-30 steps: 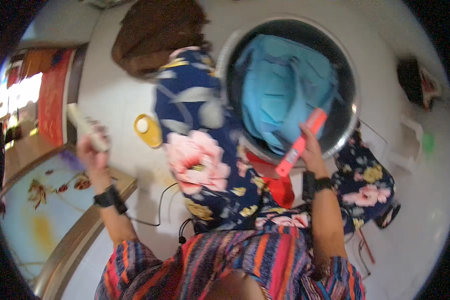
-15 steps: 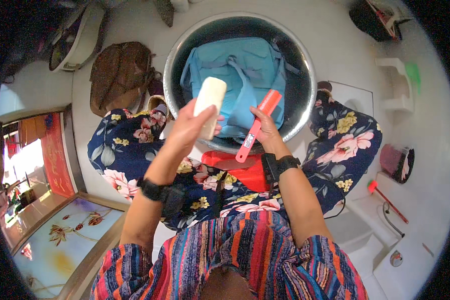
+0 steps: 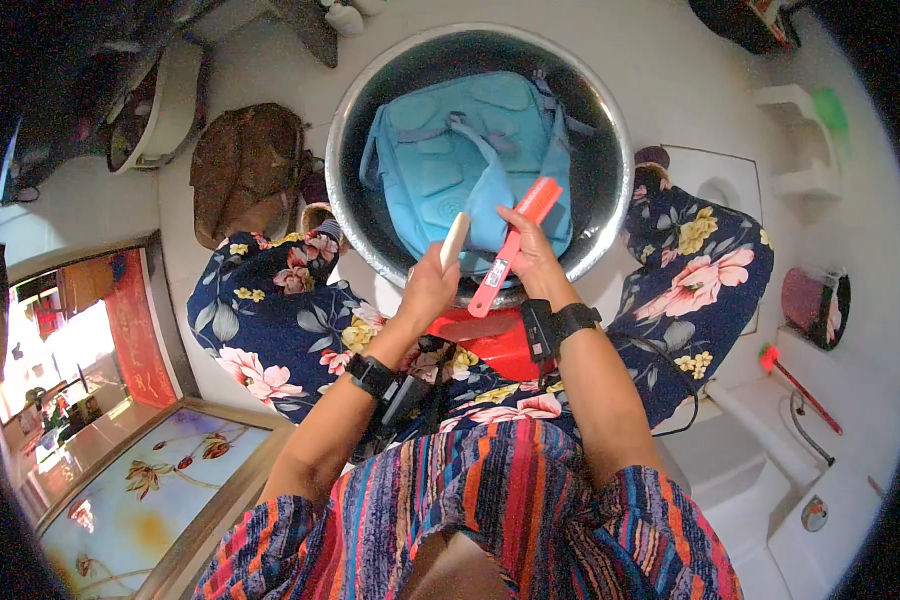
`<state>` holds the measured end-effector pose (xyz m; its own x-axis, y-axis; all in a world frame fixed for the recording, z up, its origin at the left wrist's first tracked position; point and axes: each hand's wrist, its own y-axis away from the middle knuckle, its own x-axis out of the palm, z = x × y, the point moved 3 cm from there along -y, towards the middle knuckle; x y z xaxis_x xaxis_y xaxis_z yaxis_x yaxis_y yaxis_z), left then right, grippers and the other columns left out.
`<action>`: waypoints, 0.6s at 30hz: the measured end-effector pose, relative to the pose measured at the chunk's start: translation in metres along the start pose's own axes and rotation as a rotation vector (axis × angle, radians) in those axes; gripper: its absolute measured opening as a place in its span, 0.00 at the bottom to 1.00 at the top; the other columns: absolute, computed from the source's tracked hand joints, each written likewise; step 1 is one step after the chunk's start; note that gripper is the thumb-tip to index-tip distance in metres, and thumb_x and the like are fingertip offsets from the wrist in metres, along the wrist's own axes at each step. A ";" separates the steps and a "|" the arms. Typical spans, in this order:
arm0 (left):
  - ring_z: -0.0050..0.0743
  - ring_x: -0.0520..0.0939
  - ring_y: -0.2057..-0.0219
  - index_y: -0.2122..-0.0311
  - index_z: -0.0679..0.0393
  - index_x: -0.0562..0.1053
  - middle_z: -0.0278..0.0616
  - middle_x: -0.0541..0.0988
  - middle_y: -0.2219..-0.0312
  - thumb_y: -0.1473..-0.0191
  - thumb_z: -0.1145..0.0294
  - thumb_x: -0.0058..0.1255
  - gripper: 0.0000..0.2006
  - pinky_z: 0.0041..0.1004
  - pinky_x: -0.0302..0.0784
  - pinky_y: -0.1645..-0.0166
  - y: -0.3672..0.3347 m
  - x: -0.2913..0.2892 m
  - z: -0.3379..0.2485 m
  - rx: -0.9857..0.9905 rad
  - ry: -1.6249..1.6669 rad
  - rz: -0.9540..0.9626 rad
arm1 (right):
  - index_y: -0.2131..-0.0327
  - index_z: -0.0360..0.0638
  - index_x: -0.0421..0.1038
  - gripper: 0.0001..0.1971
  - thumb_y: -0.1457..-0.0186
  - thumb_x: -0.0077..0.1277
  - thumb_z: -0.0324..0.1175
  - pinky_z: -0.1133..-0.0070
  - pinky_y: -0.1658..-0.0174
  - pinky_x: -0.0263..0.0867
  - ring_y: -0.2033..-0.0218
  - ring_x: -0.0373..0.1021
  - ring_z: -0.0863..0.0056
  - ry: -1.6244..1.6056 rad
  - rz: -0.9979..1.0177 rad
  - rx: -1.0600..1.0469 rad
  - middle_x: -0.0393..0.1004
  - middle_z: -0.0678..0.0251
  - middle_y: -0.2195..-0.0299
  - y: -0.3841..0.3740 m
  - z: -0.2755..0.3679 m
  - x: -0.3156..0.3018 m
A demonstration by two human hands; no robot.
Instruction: The person is hand-washing a blue backpack in a basin using a scrub brush.
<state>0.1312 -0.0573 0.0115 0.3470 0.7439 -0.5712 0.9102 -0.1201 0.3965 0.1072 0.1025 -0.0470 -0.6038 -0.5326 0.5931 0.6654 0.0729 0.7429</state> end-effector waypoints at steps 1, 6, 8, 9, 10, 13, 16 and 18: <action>0.61 0.74 0.70 0.59 0.60 0.66 0.58 0.74 0.75 0.52 0.67 0.44 0.14 0.43 0.70 0.66 0.001 0.002 0.006 -0.002 0.000 -0.026 | 0.66 0.37 0.65 0.12 0.55 0.54 0.28 0.74 0.62 0.69 0.70 0.70 0.72 0.000 0.014 0.004 0.70 0.65 0.71 -0.003 -0.001 0.000; 0.59 0.75 0.70 0.59 0.62 0.66 0.59 0.74 0.75 0.52 0.66 0.44 0.15 0.42 0.70 0.65 -0.006 0.004 0.017 -0.037 0.074 0.008 | 0.66 0.37 0.65 0.11 0.55 0.53 0.28 0.73 0.61 0.69 0.69 0.70 0.71 -0.020 0.020 0.017 0.71 0.63 0.70 -0.006 0.000 -0.003; 0.59 0.75 0.70 0.60 0.62 0.66 0.59 0.74 0.75 0.52 0.66 0.43 0.14 0.42 0.70 0.66 -0.012 0.003 0.014 -0.045 0.084 0.002 | 0.66 0.37 0.66 0.11 0.55 0.53 0.27 0.73 0.61 0.69 0.69 0.70 0.71 -0.030 0.006 0.028 0.71 0.63 0.70 -0.006 -0.002 -0.001; 0.59 0.75 0.71 0.61 0.62 0.66 0.59 0.74 0.75 0.52 0.66 0.43 0.14 0.42 0.70 0.66 -0.015 0.001 0.004 -0.009 0.056 -0.028 | 0.66 0.36 0.66 0.11 0.55 0.53 0.27 0.73 0.61 0.69 0.69 0.70 0.70 -0.035 -0.008 0.030 0.71 0.63 0.70 -0.005 -0.002 -0.004; 0.60 0.75 0.71 0.62 0.62 0.66 0.59 0.74 0.75 0.52 0.66 0.43 0.13 0.43 0.70 0.66 -0.019 -0.003 -0.006 0.027 0.028 -0.058 | 0.66 0.36 0.66 0.11 0.55 0.53 0.27 0.74 0.61 0.69 0.69 0.71 0.71 -0.011 0.004 0.012 0.71 0.63 0.70 -0.004 -0.002 -0.005; 0.62 0.74 0.70 0.66 0.64 0.64 0.63 0.73 0.75 0.53 0.70 0.43 0.10 0.48 0.69 0.66 -0.033 -0.018 -0.034 0.110 -0.073 -0.001 | 0.66 0.36 0.66 0.11 0.55 0.53 0.27 0.75 0.61 0.69 0.69 0.71 0.71 0.059 0.037 -0.020 0.72 0.63 0.70 0.002 0.000 -0.003; 0.62 0.74 0.70 0.65 0.63 0.64 0.61 0.73 0.75 0.52 0.68 0.43 0.11 0.48 0.69 0.67 -0.045 -0.019 -0.045 0.221 -0.278 0.053 | 0.65 0.35 0.66 0.12 0.55 0.53 0.27 0.76 0.61 0.69 0.68 0.71 0.72 0.131 0.059 -0.065 0.72 0.63 0.70 -0.002 0.007 -0.006; 0.61 0.74 0.70 0.64 0.61 0.65 0.59 0.74 0.74 0.51 0.67 0.43 0.11 0.46 0.70 0.67 -0.050 -0.021 -0.055 0.275 -0.304 0.079 | 0.65 0.35 0.66 0.13 0.55 0.54 0.27 0.76 0.61 0.69 0.68 0.71 0.72 0.205 0.061 -0.131 0.72 0.63 0.69 -0.008 0.009 -0.013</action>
<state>0.0663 -0.0305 0.0431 0.4319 0.5020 -0.7493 0.8902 -0.3708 0.2647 0.1056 0.1168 -0.0577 -0.4679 -0.6911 0.5508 0.7575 0.0074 0.6528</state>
